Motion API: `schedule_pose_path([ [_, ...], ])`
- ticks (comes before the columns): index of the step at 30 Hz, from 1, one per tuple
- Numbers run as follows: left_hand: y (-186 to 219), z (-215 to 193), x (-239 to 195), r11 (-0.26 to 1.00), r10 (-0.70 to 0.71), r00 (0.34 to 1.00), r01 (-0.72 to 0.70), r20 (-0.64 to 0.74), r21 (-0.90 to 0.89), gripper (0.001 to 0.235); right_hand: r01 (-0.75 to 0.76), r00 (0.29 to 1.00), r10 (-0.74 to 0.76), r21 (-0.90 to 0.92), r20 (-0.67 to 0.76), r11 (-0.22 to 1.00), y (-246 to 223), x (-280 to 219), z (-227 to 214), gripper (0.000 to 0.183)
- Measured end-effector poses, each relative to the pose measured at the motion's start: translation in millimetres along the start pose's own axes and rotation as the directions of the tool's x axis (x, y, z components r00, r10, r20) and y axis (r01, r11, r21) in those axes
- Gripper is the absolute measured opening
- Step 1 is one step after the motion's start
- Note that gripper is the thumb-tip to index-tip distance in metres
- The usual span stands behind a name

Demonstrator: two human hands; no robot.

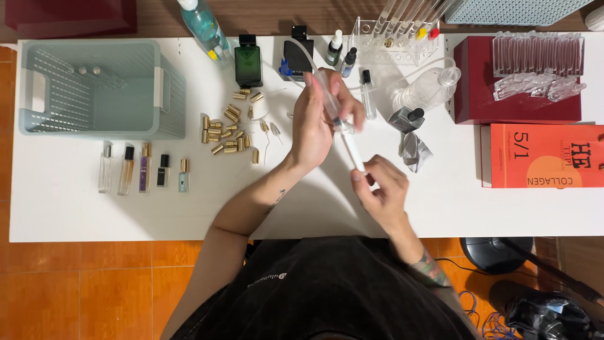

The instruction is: Assembling perfume bottles by attaching spray nozzles and tubes using a syringe.

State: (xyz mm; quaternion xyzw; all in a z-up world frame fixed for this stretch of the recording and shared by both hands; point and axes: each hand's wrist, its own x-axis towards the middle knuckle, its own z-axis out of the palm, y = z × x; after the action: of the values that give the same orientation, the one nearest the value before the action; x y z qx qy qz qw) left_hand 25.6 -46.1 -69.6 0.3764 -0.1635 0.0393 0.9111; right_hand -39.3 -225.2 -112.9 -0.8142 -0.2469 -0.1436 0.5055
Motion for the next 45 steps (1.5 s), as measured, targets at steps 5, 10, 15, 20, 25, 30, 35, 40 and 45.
schedule_pose_path([
  [5,3.1,-5.0,-14.9,0.996,-0.018,0.999,0.015,0.037,0.084,0.052,0.214,0.976,-0.207,0.146,-0.062,0.966,14.7,15.2,-20.0,0.028],
  [10,3.8,6.9,-31.2,0.968,-0.092,0.990,0.115,0.109,-0.221,0.048,0.359,0.933,-0.350,0.160,-0.079,0.920,-29.7,72.3,-20.8,0.077],
  [15,14.8,19.1,-26.2,0.981,-0.192,0.953,0.196,0.235,0.005,0.052,0.489,0.870,-0.486,0.021,-0.081,0.872,-42.6,98.5,-23.9,0.032],
  [20,53.2,35.5,-32.6,0.845,-0.255,0.924,0.071,0.283,0.530,0.037,0.330,0.933,-0.124,0.662,-0.339,0.673,-7.2,102.2,-36.8,0.034],
  [25,58.8,44.5,-17.6,0.323,0.112,0.935,-0.355,0.337,0.877,0.031,0.218,0.953,0.101,0.878,-0.286,0.427,-0.1,114.4,-52.7,0.044],
  [30,41.3,28.5,-5.6,0.329,0.014,0.977,-0.204,0.212,0.922,0.020,0.033,0.993,0.095,0.951,-0.065,0.307,-14.6,123.8,-46.6,0.031],
  [35,31.8,23.8,-0.4,0.492,-0.103,0.987,-0.059,0.126,0.868,0.021,-0.094,0.986,0.140,0.995,0.091,0.013,2.5,129.3,-49.0,0.047],
  [40,35.0,20.6,4.3,0.494,-0.105,0.974,-0.123,0.199,0.861,0.021,-0.228,0.962,0.106,0.952,0.253,-0.204,2.5,145.3,-58.5,0.096],
  [45,29.7,17.0,3.6,0.458,-0.139,0.980,-0.065,0.143,0.887,0.021,-0.235,0.845,0.342,0.860,0.411,-0.453,-24.8,155.2,-60.3,0.092],
])
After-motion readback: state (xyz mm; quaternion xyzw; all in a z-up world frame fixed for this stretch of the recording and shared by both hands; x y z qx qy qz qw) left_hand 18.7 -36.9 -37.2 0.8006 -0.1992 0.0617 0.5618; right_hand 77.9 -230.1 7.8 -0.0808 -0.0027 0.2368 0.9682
